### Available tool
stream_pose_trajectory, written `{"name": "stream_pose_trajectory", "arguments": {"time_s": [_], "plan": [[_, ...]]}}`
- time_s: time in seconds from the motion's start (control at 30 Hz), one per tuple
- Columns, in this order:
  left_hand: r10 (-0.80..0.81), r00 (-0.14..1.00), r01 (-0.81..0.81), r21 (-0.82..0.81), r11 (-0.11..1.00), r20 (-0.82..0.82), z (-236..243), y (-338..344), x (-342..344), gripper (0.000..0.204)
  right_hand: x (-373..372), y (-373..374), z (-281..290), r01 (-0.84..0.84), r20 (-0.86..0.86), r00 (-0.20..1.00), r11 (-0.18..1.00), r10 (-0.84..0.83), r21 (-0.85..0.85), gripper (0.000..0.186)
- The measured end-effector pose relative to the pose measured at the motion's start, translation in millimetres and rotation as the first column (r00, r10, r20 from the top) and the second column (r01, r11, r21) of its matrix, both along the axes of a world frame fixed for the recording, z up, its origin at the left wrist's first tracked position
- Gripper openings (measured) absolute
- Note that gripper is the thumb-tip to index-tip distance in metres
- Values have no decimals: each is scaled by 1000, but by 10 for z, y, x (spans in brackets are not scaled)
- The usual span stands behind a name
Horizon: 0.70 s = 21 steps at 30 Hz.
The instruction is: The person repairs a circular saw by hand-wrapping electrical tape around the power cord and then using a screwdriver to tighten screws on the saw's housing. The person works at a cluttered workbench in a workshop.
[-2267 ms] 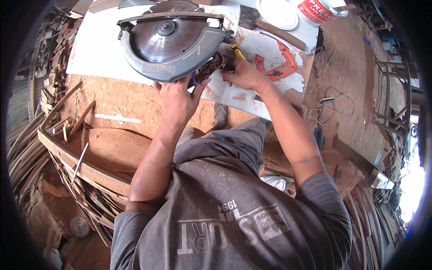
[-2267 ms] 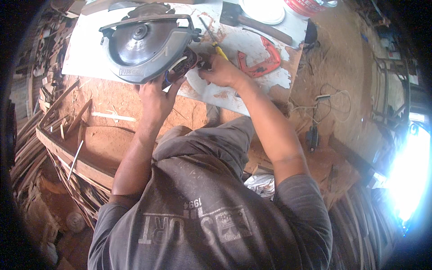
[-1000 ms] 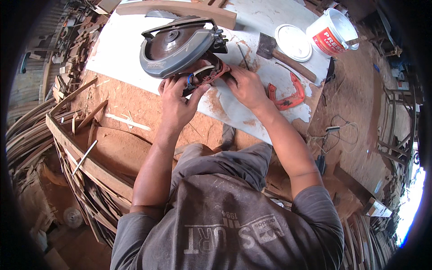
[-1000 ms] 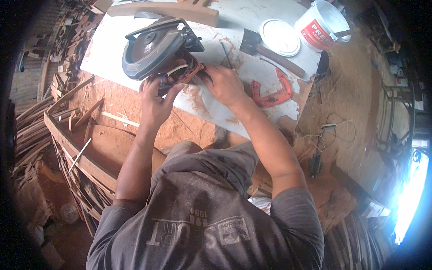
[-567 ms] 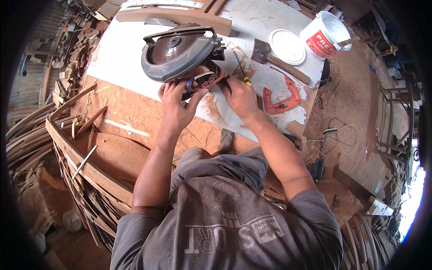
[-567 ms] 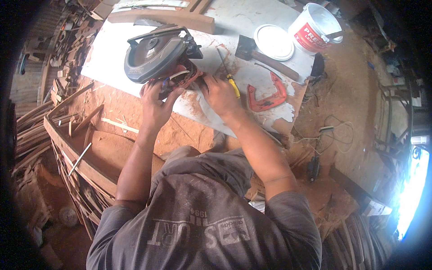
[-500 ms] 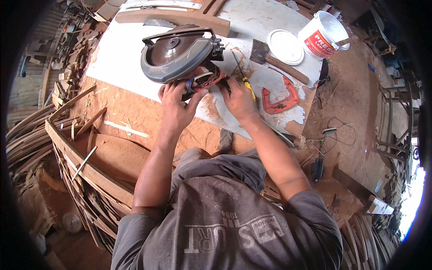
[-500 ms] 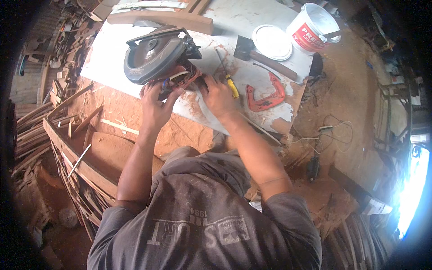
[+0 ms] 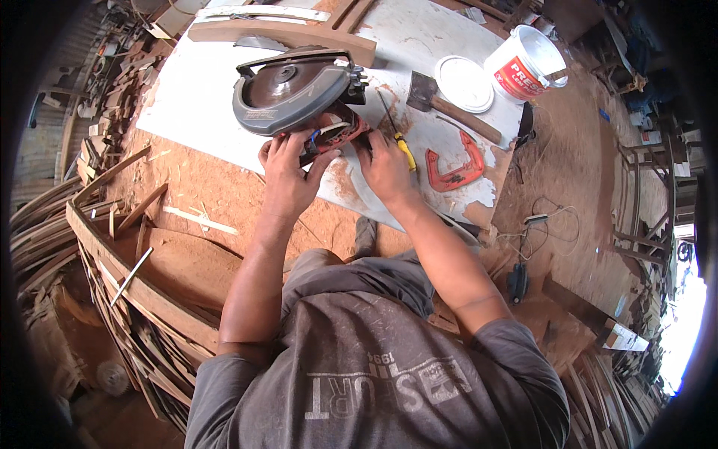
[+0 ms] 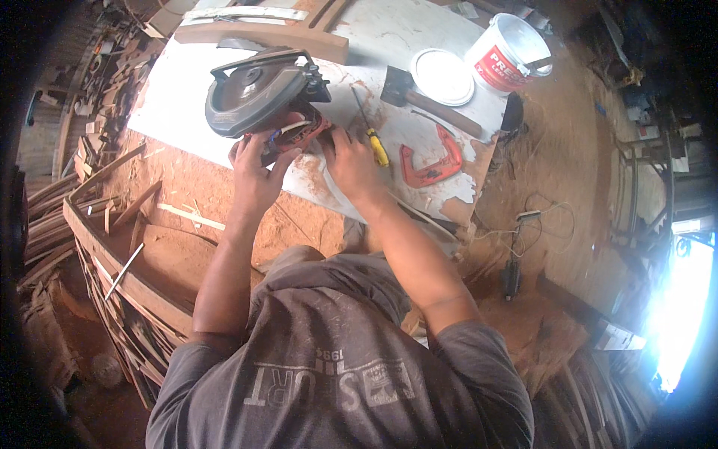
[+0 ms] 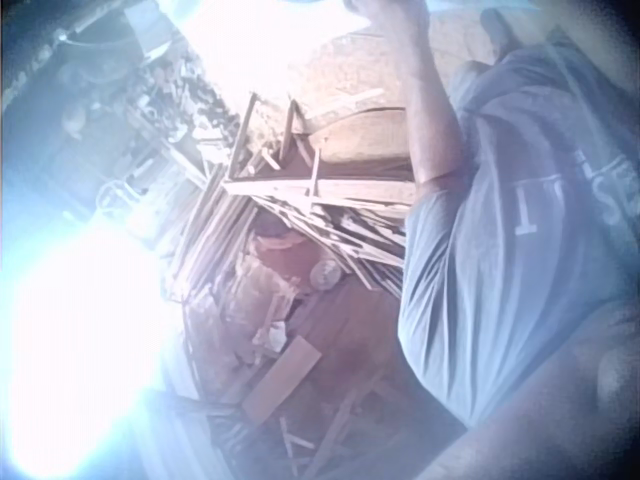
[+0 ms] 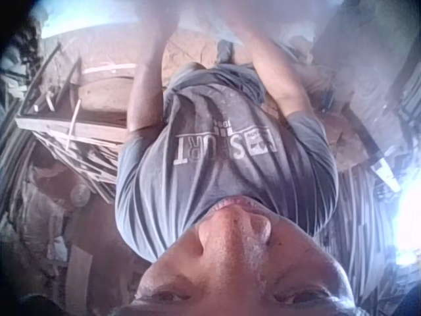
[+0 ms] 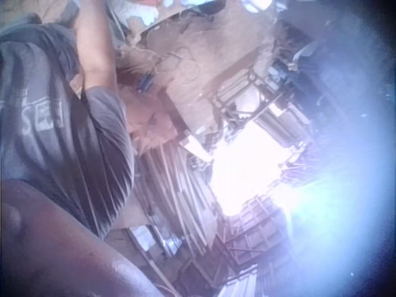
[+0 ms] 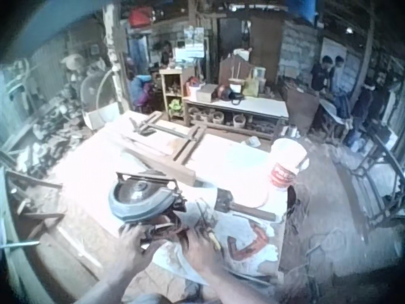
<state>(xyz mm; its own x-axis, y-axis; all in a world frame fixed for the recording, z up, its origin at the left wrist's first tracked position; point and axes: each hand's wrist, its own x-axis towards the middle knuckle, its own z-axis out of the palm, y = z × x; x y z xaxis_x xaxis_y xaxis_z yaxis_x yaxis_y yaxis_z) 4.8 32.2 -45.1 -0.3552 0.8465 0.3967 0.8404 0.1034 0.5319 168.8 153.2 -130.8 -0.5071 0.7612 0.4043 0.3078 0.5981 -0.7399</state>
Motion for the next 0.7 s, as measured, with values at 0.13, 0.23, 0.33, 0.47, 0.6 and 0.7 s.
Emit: {"name": "stream_pose_trajectory", "arguments": {"time_s": [0.13, 0.23, 0.33, 0.47, 0.6, 0.7], "plan": [[-5, 1000, 5, -7, 1000, -14, -5, -3, 8, 54, 32, -54, 43, -35, -60, 998, 983, 24, -178, 25], [-37, 999, 34, -63, 997, -40, 45, -9, 13, 52, 105, -51, 39, -67, -62, 996, 989, 59, -130, 26], [-75, 991, 74, -19, 997, -108, 16, -9, 27, 49, 115, -88, 71, 2, 73, 997, 985, 11, -170, 29], [-105, 976, 112, 28, 993, -193, 17, -35, 68, 43, 154, -87, 10, -5, 104, 994, 966, 33, -259, 32], [-85, 976, 88, 7, 996, -202, -43, -103, 48, 42, 325, -137, 119, 83, 3, 996, 959, -86, -272, 37], [-71, 976, 78, 29, 996, -205, -137, -148, 39, 42, 378, -194, 466, 40, -89, 995, 999, -39, 5, 33]]}}
